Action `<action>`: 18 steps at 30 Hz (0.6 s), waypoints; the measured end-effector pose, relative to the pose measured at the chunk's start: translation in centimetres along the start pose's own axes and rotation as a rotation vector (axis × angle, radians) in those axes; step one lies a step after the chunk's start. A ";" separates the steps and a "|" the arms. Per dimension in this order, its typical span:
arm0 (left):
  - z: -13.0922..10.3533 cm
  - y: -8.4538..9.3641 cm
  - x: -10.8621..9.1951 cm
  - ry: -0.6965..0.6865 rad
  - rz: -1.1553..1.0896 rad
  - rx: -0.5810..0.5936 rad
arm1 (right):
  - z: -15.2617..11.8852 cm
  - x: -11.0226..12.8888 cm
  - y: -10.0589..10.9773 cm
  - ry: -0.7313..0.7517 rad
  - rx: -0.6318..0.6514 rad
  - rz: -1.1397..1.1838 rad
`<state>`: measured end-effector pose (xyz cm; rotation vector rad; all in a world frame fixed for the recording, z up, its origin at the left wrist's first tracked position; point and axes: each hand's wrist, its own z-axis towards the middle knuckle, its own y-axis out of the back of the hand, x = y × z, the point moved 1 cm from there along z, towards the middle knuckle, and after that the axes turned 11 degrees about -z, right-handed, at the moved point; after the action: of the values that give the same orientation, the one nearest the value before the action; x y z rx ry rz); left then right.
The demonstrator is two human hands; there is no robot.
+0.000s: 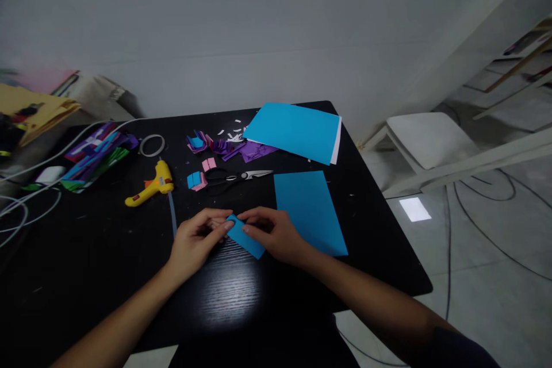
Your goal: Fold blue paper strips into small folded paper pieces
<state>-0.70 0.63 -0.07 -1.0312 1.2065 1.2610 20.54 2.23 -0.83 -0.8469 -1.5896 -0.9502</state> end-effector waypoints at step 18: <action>0.0 -0.1 0.1 0.013 -0.009 -0.013 | -0.1 0.0 -0.2 0.025 -0.034 -0.037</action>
<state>-0.57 0.62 -0.20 -1.0544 1.2033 1.2587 20.41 2.11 -0.83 -0.8281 -1.5770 -1.0127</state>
